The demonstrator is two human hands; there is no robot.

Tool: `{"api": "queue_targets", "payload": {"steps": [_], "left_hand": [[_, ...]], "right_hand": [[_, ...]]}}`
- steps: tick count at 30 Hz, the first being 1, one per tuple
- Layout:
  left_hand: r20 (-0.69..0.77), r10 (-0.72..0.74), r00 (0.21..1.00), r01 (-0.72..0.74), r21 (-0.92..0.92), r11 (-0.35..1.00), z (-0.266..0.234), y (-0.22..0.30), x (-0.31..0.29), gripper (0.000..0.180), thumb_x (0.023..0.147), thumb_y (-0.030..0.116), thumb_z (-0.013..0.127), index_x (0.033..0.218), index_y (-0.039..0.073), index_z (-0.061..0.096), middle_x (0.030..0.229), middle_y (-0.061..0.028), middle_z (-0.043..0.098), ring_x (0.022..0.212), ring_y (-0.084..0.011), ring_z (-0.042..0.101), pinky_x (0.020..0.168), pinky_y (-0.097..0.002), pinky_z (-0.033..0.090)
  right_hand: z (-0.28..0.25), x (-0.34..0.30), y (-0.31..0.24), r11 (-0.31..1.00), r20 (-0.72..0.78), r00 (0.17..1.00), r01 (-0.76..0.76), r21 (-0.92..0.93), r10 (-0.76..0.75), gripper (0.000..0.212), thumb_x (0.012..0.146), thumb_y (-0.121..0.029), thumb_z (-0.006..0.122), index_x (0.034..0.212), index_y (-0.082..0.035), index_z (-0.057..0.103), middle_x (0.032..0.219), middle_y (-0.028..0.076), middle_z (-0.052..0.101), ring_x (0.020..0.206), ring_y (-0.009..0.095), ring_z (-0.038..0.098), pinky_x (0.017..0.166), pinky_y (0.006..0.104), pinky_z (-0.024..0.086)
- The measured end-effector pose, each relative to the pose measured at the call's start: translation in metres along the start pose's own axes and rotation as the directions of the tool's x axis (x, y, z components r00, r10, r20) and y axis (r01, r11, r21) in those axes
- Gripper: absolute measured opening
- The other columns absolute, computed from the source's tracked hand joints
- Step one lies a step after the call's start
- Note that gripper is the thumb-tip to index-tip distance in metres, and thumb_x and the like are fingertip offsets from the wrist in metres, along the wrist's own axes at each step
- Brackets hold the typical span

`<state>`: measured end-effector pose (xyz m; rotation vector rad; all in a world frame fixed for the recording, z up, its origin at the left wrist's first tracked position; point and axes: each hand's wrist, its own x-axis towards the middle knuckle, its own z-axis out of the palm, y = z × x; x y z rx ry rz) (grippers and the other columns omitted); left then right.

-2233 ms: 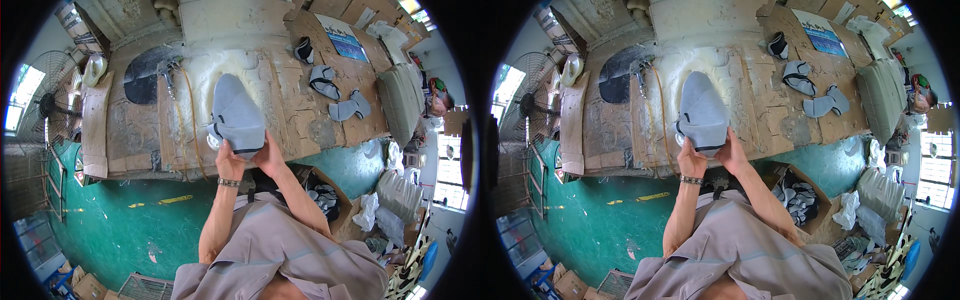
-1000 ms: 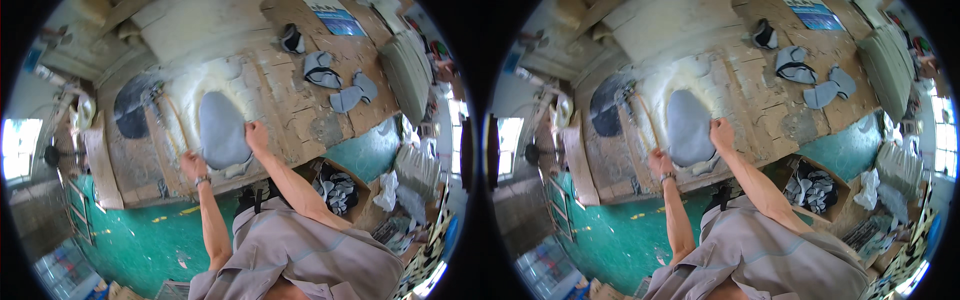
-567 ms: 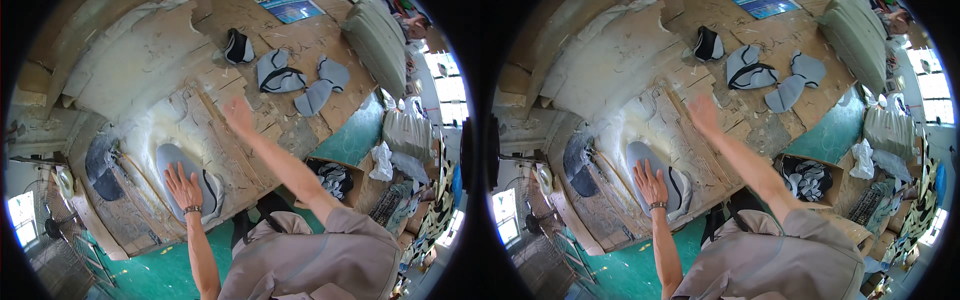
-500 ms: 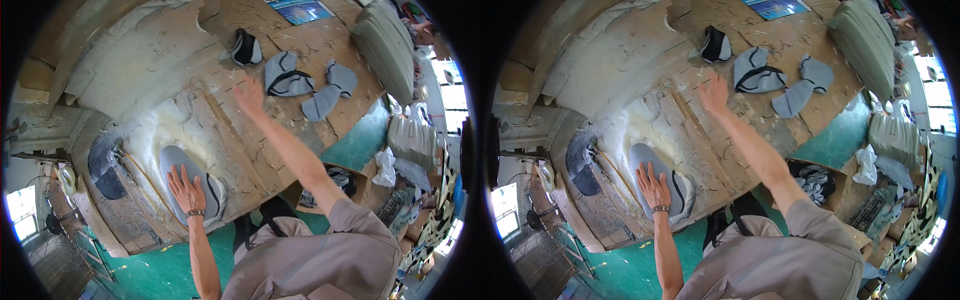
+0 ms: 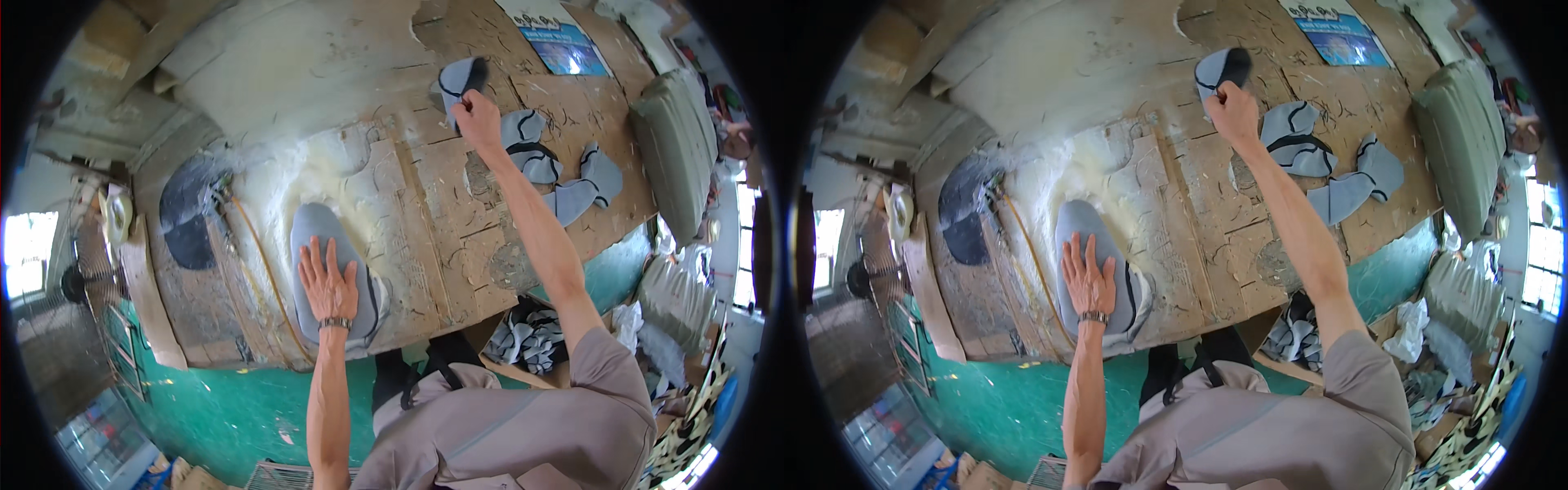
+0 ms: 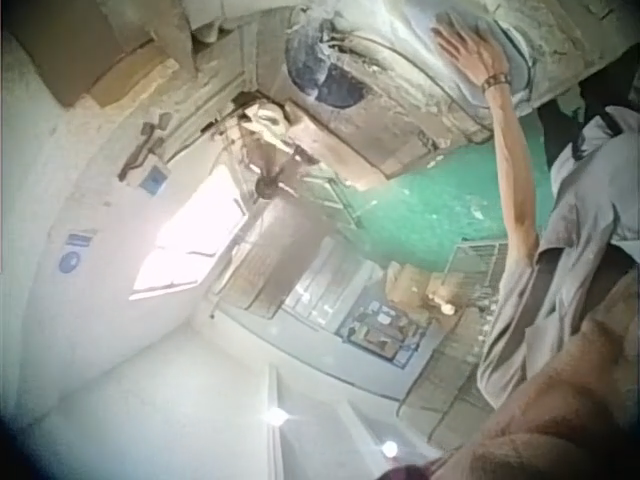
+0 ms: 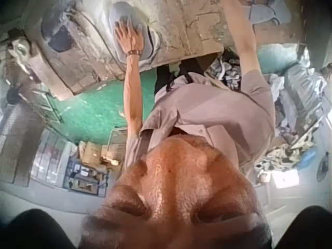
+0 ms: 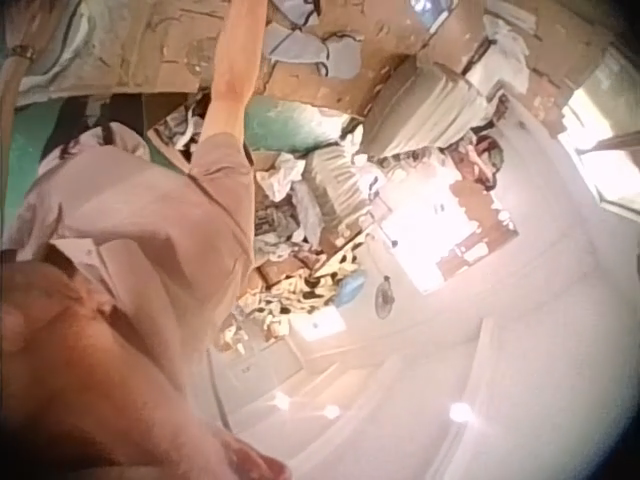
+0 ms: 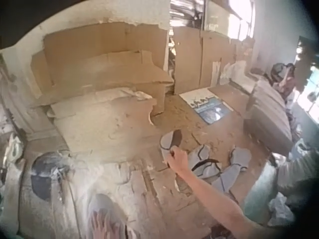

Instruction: Inspecting bicycle saddle covers and using a spray gun to apply adhesive or coating during the assembly process.

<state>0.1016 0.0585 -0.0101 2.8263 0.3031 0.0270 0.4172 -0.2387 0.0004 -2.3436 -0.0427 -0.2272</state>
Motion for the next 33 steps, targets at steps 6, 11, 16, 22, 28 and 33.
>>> {"api": "queue_targets", "payload": {"steps": [6, 11, 16, 22, 28, 33], "left_hand": [[-0.159, 0.21, 0.965, -0.251, -0.32, 0.914, -0.017, -0.01, -0.011, 0.048, 0.093, 0.023, 0.069, 0.139, 0.011, 0.058, 0.144, -0.0158, 0.055, 0.136, -0.038, 0.048, 0.115, -0.0518, 0.038], [0.035, 0.211, 0.977, -0.001, -0.986, 0.167, -0.036, 0.046, -0.022, 0.05, 0.101, 0.038, 0.062, 0.138, 0.006, 0.057, 0.126, -0.0107, 0.066, 0.12, -0.0309, 0.061, 0.102, -0.0459, 0.048], [-0.068, 0.043, 0.997, 0.009, -0.436, -0.9, -0.066, -0.019, 0.01, 0.049, 0.106, 0.043, 0.054, 0.137, 0.004, 0.056, 0.123, -0.004, 0.067, 0.116, -0.0211, 0.062, 0.1, -0.0428, 0.051], [0.225, -0.197, 0.954, 0.018, -0.701, -0.713, -0.047, -0.076, -0.074, 0.02, 0.108, 0.021, 0.056, 0.12, 0.006, 0.06, 0.12, -0.0034, 0.068, 0.108, -0.0159, 0.066, 0.096, -0.0333, 0.053], [0.438, -0.187, 0.879, 0.251, -0.76, -0.6, -0.038, -0.107, -0.179, 0.021, 0.107, 0.016, 0.057, 0.123, 0.004, 0.061, 0.112, -0.0032, 0.072, 0.097, -0.0123, 0.068, 0.088, -0.0279, 0.054], [0.444, -0.356, 0.822, 0.256, -0.847, -0.466, -0.002, -0.131, -0.186, 0.015, 0.103, 0.016, 0.065, 0.109, 0.002, 0.069, 0.101, -0.0013, 0.073, 0.091, -0.0101, 0.066, 0.084, -0.0257, 0.052]], "right_hand": [[0.002, -0.106, -0.142, 0.391, 0.208, 0.943, -0.299, 0.87, 0.258, 0.009, 0.091, -0.009, 0.065, 0.089, -0.001, 0.067, 0.091, 0.006, 0.072, 0.085, 0.017, 0.069, 0.076, 0.0352, 0.054], [0.01, -0.183, -0.23, -0.012, 0.254, 0.957, -0.254, 0.967, 0.141, 0.01, 0.093, -0.004, 0.064, 0.1, 0.001, 0.067, 0.099, 0.01, 0.072, 0.092, 0.02, 0.07, 0.091, 0.0375, 0.057], [0.028, -0.28, -0.271, -0.075, 0.398, 0.917, -0.398, 0.914, -0.016, 0.016, 0.092, -0.004, 0.065, 0.107, 0.001, 0.067, 0.106, 0.01, 0.072, 0.101, 0.023, 0.069, 0.096, 0.0423, 0.055], [0.033, -0.361, -0.218, -0.443, 0.699, 0.692, -0.577, 0.686, 0.18, 0.052, 0.094, -0.039, 0.068, 0.13, -0.003, 0.061, 0.132, 0.012, 0.066, 0.127, 0.032, 0.058, 0.11, 0.0497, 0.044], [0.026, -0.427, -0.148, -0.183, 0.746, 0.62, -0.726, 0.663, 0.242, 0.053, 0.1, -0.046, 0.063, 0.136, -0.007, 0.059, 0.134, 0.007, 0.066, 0.126, 0.025, 0.06, 0.111, 0.0442, 0.043], [0.039, -0.445, -0.101, 0.034, 0.707, 0.613, -0.763, 0.645, 0.353, 0.03, 0.101, -0.032, 0.067, 0.122, -0.01, 0.068, 0.118, 0.001, 0.072, 0.108, 0.017, 0.066, 0.097, 0.0359, 0.05]]}}
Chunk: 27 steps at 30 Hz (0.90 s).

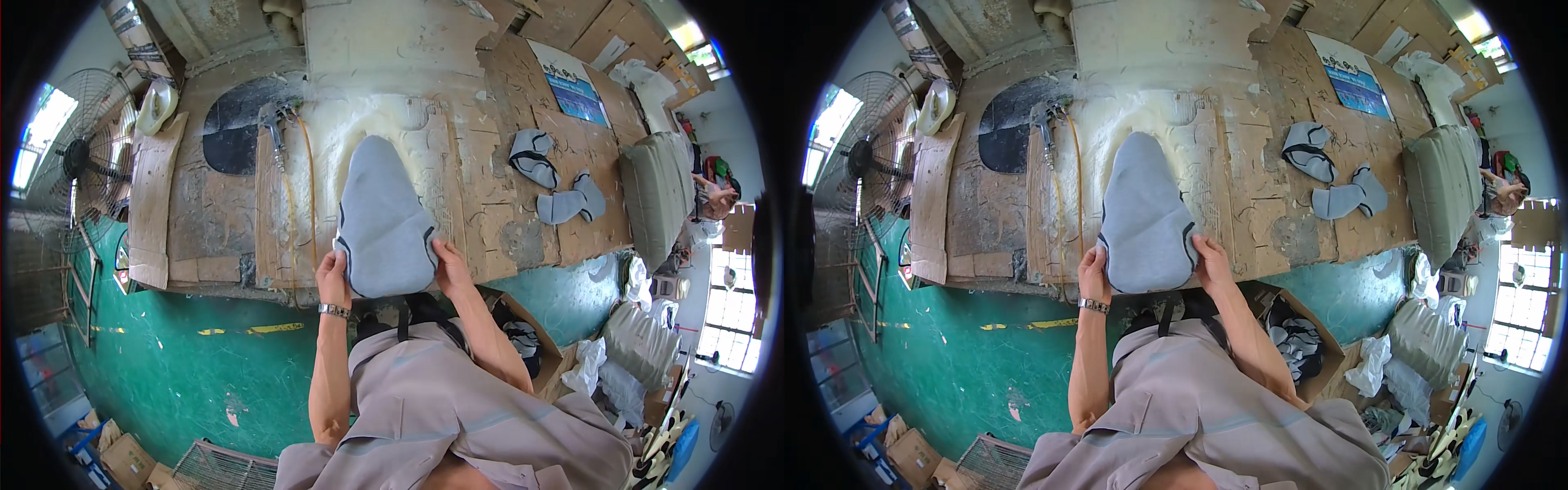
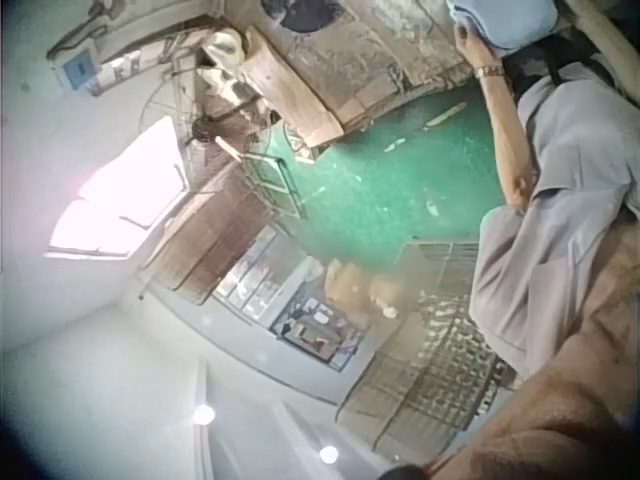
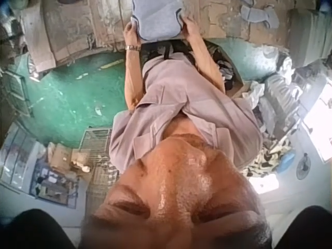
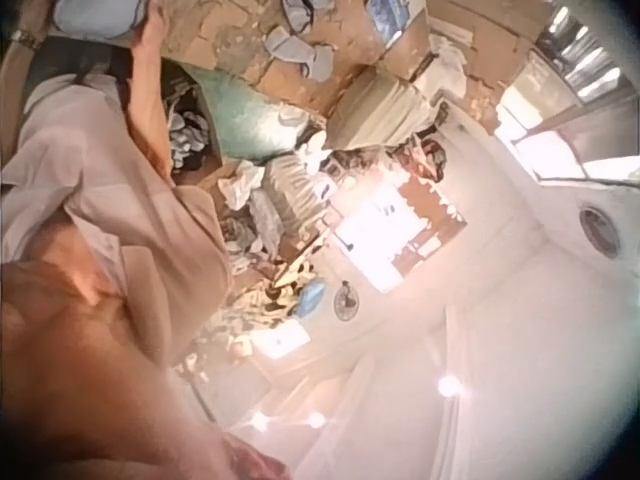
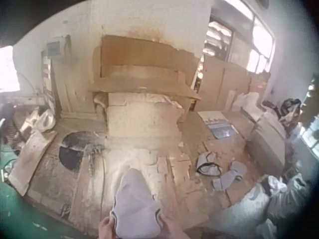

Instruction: Inspecting bicycle saddle covers and using a spray gun to apply adhesive or coating during the assembly process.

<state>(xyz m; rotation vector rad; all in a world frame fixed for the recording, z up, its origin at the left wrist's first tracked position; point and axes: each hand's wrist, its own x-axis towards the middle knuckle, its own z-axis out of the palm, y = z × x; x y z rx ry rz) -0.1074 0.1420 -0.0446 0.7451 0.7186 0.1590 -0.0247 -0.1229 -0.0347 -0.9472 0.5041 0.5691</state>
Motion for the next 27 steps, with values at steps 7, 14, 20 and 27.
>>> {"api": "queue_targets", "payload": {"steps": [7, 14, 20, 27], "left_hand": [[-0.115, 0.512, 0.851, -0.14, 0.891, 0.432, 0.04, 0.017, 0.102, 0.024, 0.092, 0.025, 0.075, 0.094, 0.001, 0.074, 0.08, -0.0114, 0.074, 0.07, -0.0226, 0.065, 0.067, -0.0375, 0.049], [0.013, 0.441, 0.897, -0.083, 0.987, 0.14, 0.012, 0.011, 0.144, 0.02, 0.09, 0.022, 0.075, 0.097, 0.003, 0.079, 0.088, -0.0143, 0.077, 0.08, -0.0269, 0.07, 0.078, -0.0405, 0.054], [0.097, 0.579, 0.81, -0.146, 0.989, 0.038, 0.035, 0.044, 0.111, 0.037, 0.096, 0.012, 0.067, 0.132, 0.004, 0.062, 0.119, -0.0197, 0.065, 0.106, -0.0294, 0.064, 0.086, -0.0433, 0.053], [0.518, 0.458, 0.722, -0.337, 0.842, -0.421, 0.178, -0.006, 0.054, 0.04, 0.103, 0.028, 0.057, 0.133, 0.002, 0.059, 0.13, -0.0201, 0.059, 0.12, -0.0403, 0.056, 0.1, -0.0508, 0.045]], "right_hand": [[0.043, 0.066, -0.036, 0.854, -0.262, 0.939, 0.06, -0.516, -0.224, 0.022, 0.094, -0.026, 0.072, 0.097, -0.004, 0.073, 0.083, 0.004, 0.071, 0.074, 0.016, 0.063, 0.067, 0.0355, 0.05], [0.037, 0.096, -0.039, 0.53, -0.156, 0.887, 0.111, -0.84, -0.434, 0.024, 0.085, -0.029, 0.071, 0.087, -0.006, 0.076, 0.089, 0.016, 0.075, 0.087, 0.035, 0.072, 0.075, 0.0443, 0.056], [-0.133, 0.111, -0.175, 0.63, -0.446, 0.73, -0.028, -0.776, -0.517, 0.039, 0.085, -0.034, 0.073, 0.102, 0.0, 0.071, 0.099, 0.015, 0.074, 0.097, 0.03, 0.071, 0.084, 0.0424, 0.055], [-0.425, 0.155, -0.341, 0.527, -0.519, -0.144, -0.416, -0.741, -0.843, 0.078, 0.079, -0.039, 0.078, 0.135, 0.009, 0.053, 0.129, 0.03, 0.059, 0.125, 0.043, 0.055, 0.098, 0.0534, 0.048]]}}
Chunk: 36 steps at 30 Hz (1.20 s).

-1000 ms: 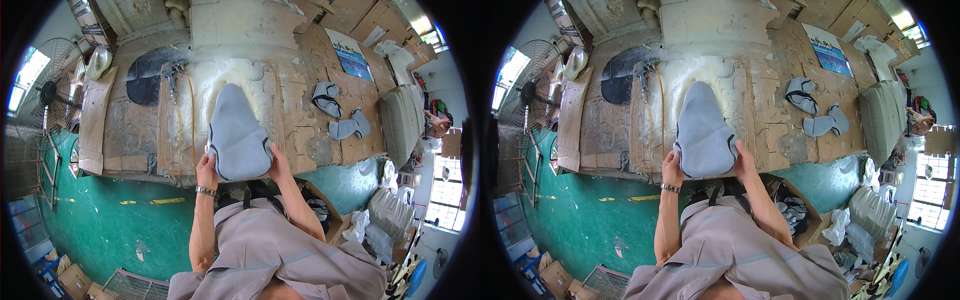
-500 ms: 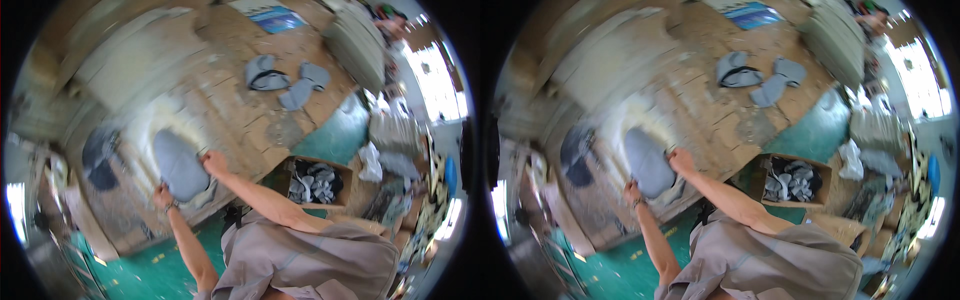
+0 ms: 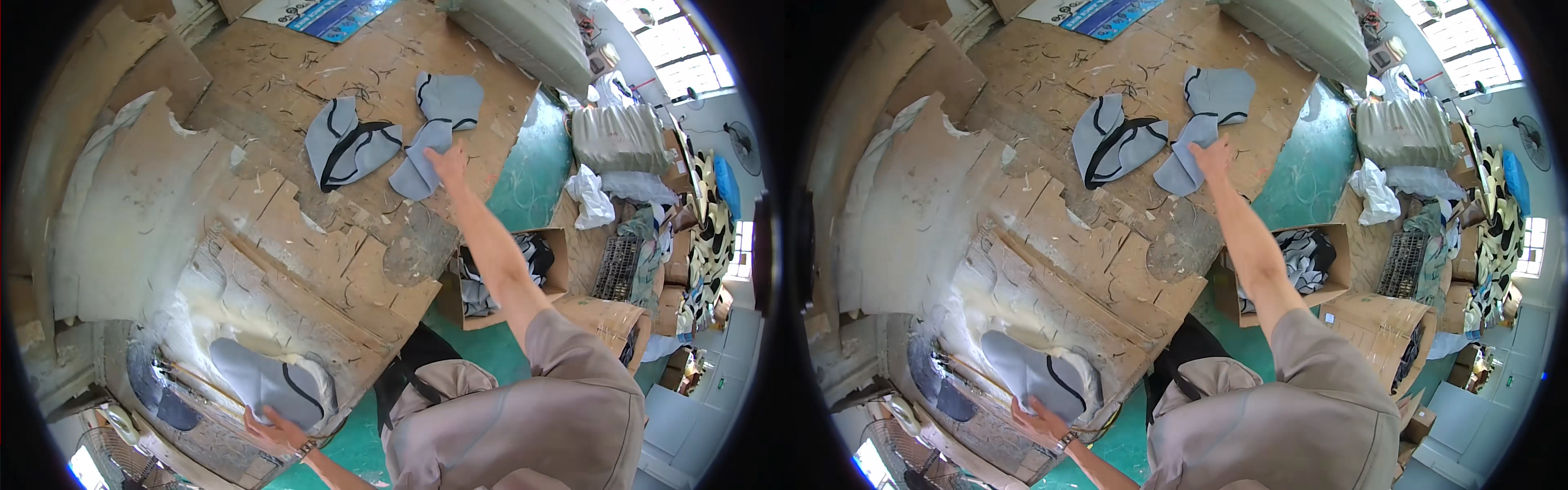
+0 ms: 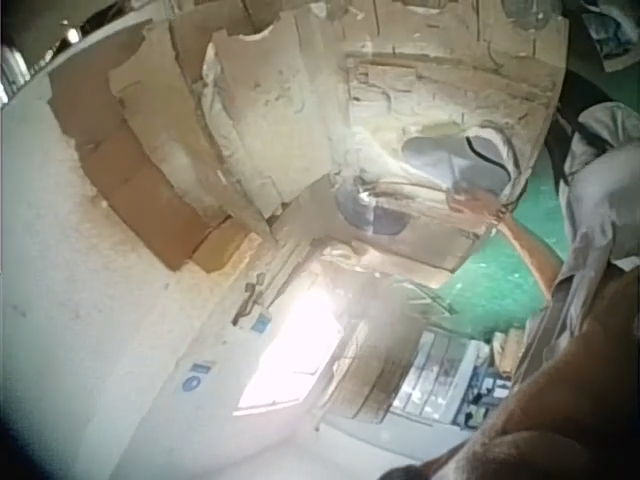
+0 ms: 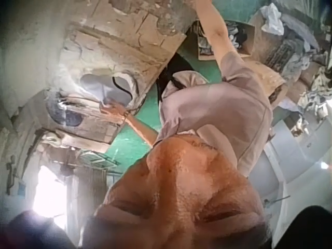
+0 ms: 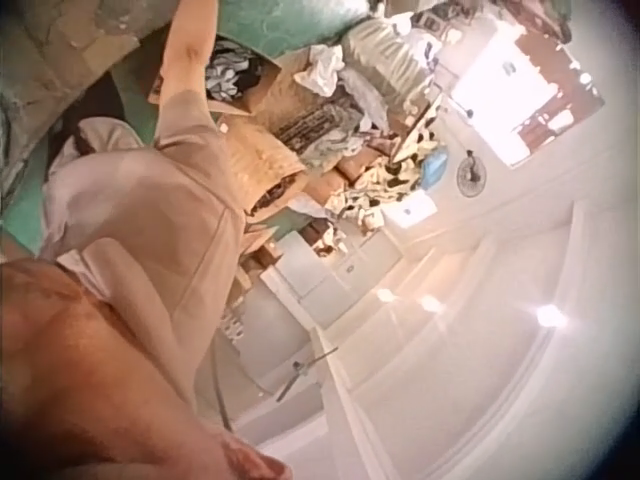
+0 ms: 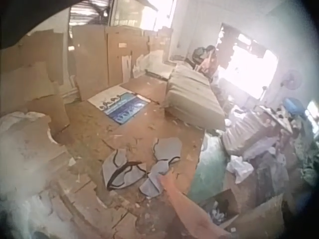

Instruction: Inspecting bicycle saddle covers and using a spray gun to apply adhesive or coating during the assembly process.

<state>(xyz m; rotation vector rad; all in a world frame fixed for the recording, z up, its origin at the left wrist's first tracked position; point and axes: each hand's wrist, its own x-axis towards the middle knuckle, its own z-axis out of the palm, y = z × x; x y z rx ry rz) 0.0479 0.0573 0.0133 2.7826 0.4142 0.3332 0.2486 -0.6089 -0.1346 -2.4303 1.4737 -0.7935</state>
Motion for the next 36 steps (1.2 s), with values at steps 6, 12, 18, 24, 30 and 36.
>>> {"api": "queue_targets", "payload": {"steps": [6, 12, 18, 24, 30, 36], "left_hand": [[-0.016, -0.092, 0.996, 0.093, 0.072, 0.993, 0.024, 0.003, -0.004, 0.042, 0.105, 0.03, 0.053, 0.134, 0.0, 0.058, 0.131, -0.0243, 0.058, 0.122, -0.0416, 0.055, 0.102, -0.053, 0.043], [-0.004, -0.065, 0.998, 0.066, 0.066, 0.996, 0.031, -0.003, -0.002, 0.047, 0.106, 0.035, 0.051, 0.133, -0.003, 0.058, 0.128, -0.0256, 0.056, 0.119, -0.0414, 0.055, 0.1, -0.0521, 0.047], [0.007, -0.11, 0.994, 0.11, 0.061, 0.992, 0.045, 0.015, 0.003, 0.049, 0.106, 0.039, 0.051, 0.13, -0.002, 0.06, 0.127, -0.0228, 0.059, 0.118, -0.0405, 0.056, 0.101, -0.054, 0.043], [-0.027, -0.142, 0.989, 0.144, 0.072, 0.987, 0.029, 0.008, -0.001, 0.048, 0.105, 0.037, 0.052, 0.131, -0.003, 0.06, 0.127, -0.0237, 0.059, 0.119, -0.0411, 0.054, 0.101, -0.054, 0.042], [-0.004, -0.157, 0.988, 0.157, 0.009, 0.987, 0.032, 0.026, 0.011, 0.045, 0.104, 0.032, 0.054, 0.131, -0.003, 0.059, 0.127, -0.0249, 0.058, 0.12, -0.0415, 0.054, 0.102, -0.0534, 0.043], [-0.04, -0.125, 0.991, 0.126, 0.028, 0.992, 0.025, 0.012, 0.003, 0.041, 0.102, 0.026, 0.057, 0.131, -0.003, 0.06, 0.126, -0.023, 0.06, 0.119, -0.0408, 0.056, 0.102, -0.0527, 0.043]], "right_hand": [[-0.032, -0.063, -0.066, 0.896, 0.766, 0.556, -0.08, 0.436, -0.323, 0.032, 0.077, -0.026, 0.068, 0.082, 0.005, 0.069, 0.072, 0.024, 0.069, 0.069, 0.029, 0.071, 0.063, 0.0463, 0.053], [-0.062, -0.091, -0.114, 0.744, 0.71, 0.261, 0.053, 0.666, -0.654, 0.06, 0.087, -0.034, 0.073, 0.132, 0.003, 0.061, 0.122, 0.023, 0.068, 0.114, 0.032, 0.065, 0.1, 0.0432, 0.051], [0.072, 0.099, -0.046, 0.873, 0.278, 0.89, 0.428, -0.233, -0.362, 0.051, 0.082, -0.018, 0.072, 0.128, -0.002, 0.054, 0.114, 0.022, 0.065, 0.107, 0.039, 0.065, 0.086, 0.0506, 0.054], [0.05, 0.058, -0.118, 0.831, 0.411, 0.754, 0.557, 0.013, -0.512, 0.05, 0.084, -0.01, 0.065, 0.133, -0.008, 0.056, 0.104, 0.02, 0.069, 0.097, 0.04, 0.07, 0.077, 0.0484, 0.058], [0.04, -0.029, -0.18, 0.474, 0.484, 0.285, 0.816, 0.33, -0.827, 0.07, 0.08, -0.021, 0.074, 0.146, -0.017, 0.051, 0.117, 0.02, 0.063, 0.099, 0.039, 0.067, 0.077, 0.0476, 0.059], [0.041, -0.079, -0.213, 0.385, 0.564, 0.172, 0.879, 0.283, -0.808, 0.088, 0.068, -0.026, 0.083, 0.148, -0.018, 0.049, 0.122, 0.02, 0.054, 0.1, 0.041, 0.062, 0.072, 0.0464, 0.057]]}}
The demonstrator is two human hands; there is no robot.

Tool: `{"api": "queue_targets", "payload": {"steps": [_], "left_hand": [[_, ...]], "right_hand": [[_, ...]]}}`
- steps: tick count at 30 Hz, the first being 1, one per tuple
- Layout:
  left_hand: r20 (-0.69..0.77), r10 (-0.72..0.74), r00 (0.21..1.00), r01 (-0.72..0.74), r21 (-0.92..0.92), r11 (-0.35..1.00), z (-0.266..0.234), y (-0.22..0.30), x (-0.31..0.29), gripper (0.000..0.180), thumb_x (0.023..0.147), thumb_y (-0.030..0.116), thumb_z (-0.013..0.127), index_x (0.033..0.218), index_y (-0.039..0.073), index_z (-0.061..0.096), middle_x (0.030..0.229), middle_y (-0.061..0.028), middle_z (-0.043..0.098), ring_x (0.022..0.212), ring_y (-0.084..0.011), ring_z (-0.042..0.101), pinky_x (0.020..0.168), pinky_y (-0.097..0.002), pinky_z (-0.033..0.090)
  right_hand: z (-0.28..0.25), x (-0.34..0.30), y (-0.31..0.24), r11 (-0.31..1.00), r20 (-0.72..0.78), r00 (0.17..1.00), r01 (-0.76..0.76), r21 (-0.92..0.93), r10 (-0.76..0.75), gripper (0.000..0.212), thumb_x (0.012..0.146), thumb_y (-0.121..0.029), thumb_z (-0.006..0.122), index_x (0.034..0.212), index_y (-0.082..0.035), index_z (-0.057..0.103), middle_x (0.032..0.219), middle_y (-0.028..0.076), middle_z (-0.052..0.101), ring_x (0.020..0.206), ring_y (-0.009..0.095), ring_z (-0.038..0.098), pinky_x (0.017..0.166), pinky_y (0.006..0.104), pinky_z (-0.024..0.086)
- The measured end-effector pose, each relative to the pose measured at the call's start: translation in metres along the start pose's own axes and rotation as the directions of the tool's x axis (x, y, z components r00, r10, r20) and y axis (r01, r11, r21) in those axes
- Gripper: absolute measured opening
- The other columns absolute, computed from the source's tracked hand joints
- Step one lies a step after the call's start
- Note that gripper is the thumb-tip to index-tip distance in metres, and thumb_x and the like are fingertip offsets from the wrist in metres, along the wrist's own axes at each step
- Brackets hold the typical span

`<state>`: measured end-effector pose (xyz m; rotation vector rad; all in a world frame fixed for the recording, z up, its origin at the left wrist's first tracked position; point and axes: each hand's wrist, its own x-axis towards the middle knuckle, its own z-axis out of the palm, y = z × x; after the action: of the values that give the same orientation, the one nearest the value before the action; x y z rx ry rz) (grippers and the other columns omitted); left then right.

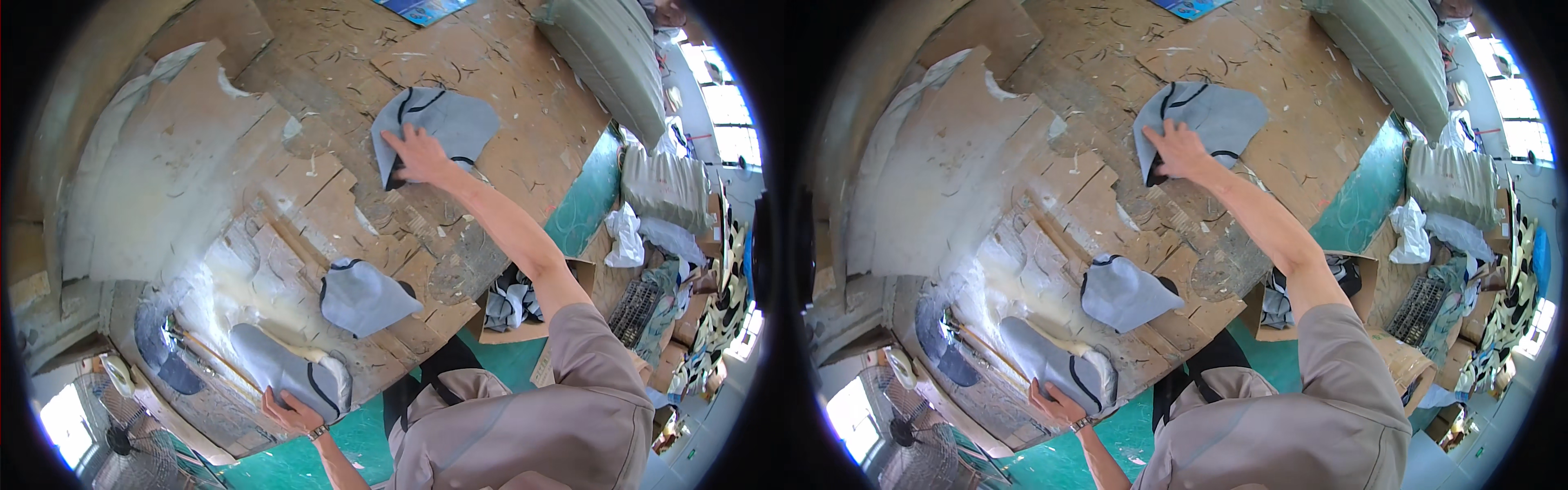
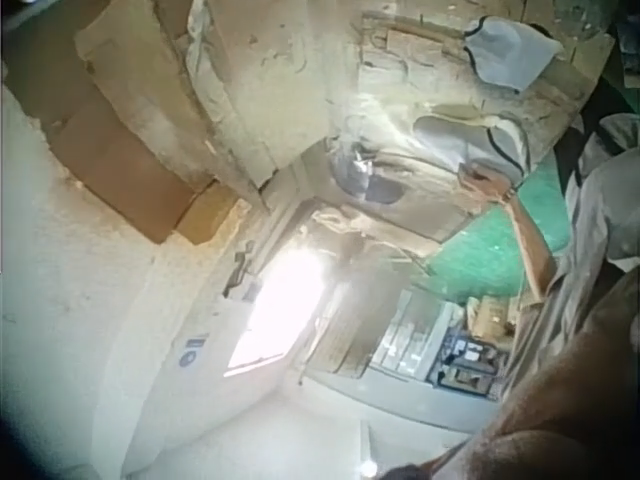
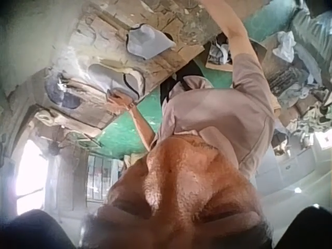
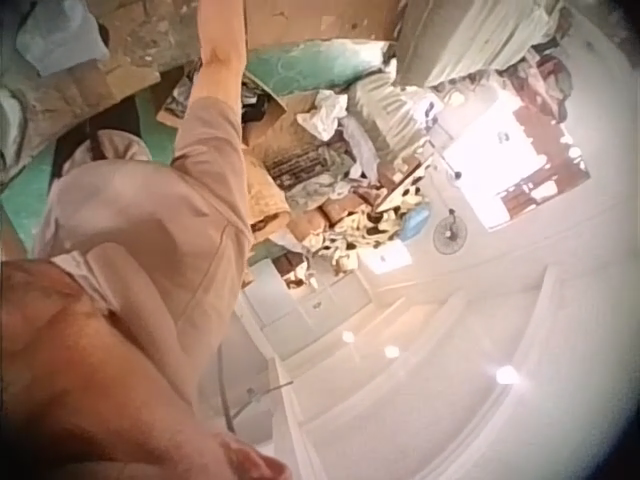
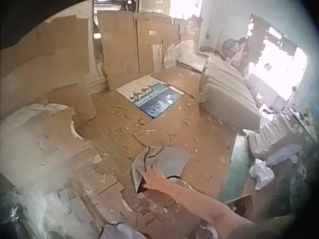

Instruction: Inspecting bicycle saddle covers and using a spray gun to apply adhesive or coating during the assembly process.

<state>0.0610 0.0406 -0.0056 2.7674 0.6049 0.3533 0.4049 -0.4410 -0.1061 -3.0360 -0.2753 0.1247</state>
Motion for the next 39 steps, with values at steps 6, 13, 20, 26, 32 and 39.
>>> {"api": "queue_targets", "payload": {"steps": [6, 13, 20, 26, 32, 39], "left_hand": [[-0.01, 0.009, 1.0, -0.009, -0.027, 1.0, -0.003, 0.005, 0.002, 0.037, 0.098, 0.022, 0.061, 0.127, -0.001, 0.062, 0.126, -0.0221, 0.06, 0.119, -0.0409, 0.056, 0.101, -0.0524, 0.044], [-0.076, -0.049, 0.996, 0.039, -0.124, 0.991, -0.012, -0.01, -0.002, 0.036, 0.095, 0.02, 0.065, 0.126, 0.001, 0.064, 0.126, -0.021, 0.061, 0.117, -0.0408, 0.057, 0.101, -0.0525, 0.043], [-0.127, -0.038, 0.991, 0.021, -0.13, 0.991, -0.019, -0.02, -0.007, 0.036, 0.094, 0.021, 0.067, 0.127, 0.007, 0.063, 0.126, -0.0171, 0.062, 0.119, -0.0385, 0.058, 0.098, -0.0508, 0.043], [-0.151, -0.085, 0.985, 0.056, -0.188, 0.981, -0.025, -0.038, -0.016, 0.035, 0.094, 0.024, 0.067, 0.125, 0.008, 0.063, 0.126, -0.0157, 0.063, 0.12, -0.0361, 0.057, 0.102, -0.0494, 0.041], [-0.206, -0.103, 0.973, -0.026, -0.544, 0.839, -0.041, -0.047, -0.015, 0.036, 0.098, 0.028, 0.063, 0.125, 0.005, 0.065, 0.126, -0.0155, 0.062, 0.119, -0.0383, 0.056, 0.102, -0.0489, 0.043], [0.507, 0.059, 0.86, 0.436, -0.669, -0.602, -0.07, -0.054, -0.026, 0.055, 0.107, 0.049, 0.05, 0.142, 0.006, 0.054, 0.127, -0.0076, 0.065, 0.116, -0.0273, 0.063, 0.102, -0.0452, 0.051]], "right_hand": [[0.037, -0.008, 0.025, 0.993, -0.179, 0.98, 0.073, -0.091, -0.089, 0.056, 0.077, -0.005, 0.068, 0.132, -0.018, 0.065, 0.101, 0.016, 0.06, 0.089, 0.037, 0.065, 0.074, 0.0452, 0.057], [-0.053, -0.136, -0.132, 0.972, -0.245, 0.965, 0.138, 0.192, -0.089, 0.035, 0.085, -0.002, 0.058, 0.115, -0.014, 0.074, 0.097, 0.011, 0.058, 0.095, 0.033, 0.065, 0.075, 0.044, 0.055], [-0.056, -0.247, -0.236, 0.995, -0.091, 0.996, -0.003, 0.099, 0.012, 0.055, 0.082, -0.003, 0.064, 0.136, -0.005, 0.057, 0.117, 0.015, 0.057, 0.112, 0.034, 0.058, 0.088, 0.0458, 0.05], [-0.067, -0.239, -0.328, 0.984, -0.213, 0.968, 0.153, 0.096, -0.13, 0.039, 0.081, -0.016, 0.069, 0.117, -0.001, 0.067, 0.118, 0.016, 0.063, 0.117, 0.032, 0.055, 0.092, 0.0473, 0.044], [-0.071, -0.222, -0.346, 0.983, -0.37, 0.928, 0.105, 0.149, -0.043, 0.021, 0.079, -0.022, 0.068, 0.089, -0.003, 0.071, 0.095, 0.016, 0.07, 0.094, 0.034, 0.063, 0.083, 0.05, 0.047], [-0.19, -0.287, -0.435, 0.624, -0.526, 0.675, 0.718, 0.308, -0.517, 0.027, 0.071, 0.0, 0.069, 0.098, -0.001, 0.071, 0.118, 0.014, 0.067, 0.113, 0.037, 0.061, 0.097, 0.0445, 0.049]]}}
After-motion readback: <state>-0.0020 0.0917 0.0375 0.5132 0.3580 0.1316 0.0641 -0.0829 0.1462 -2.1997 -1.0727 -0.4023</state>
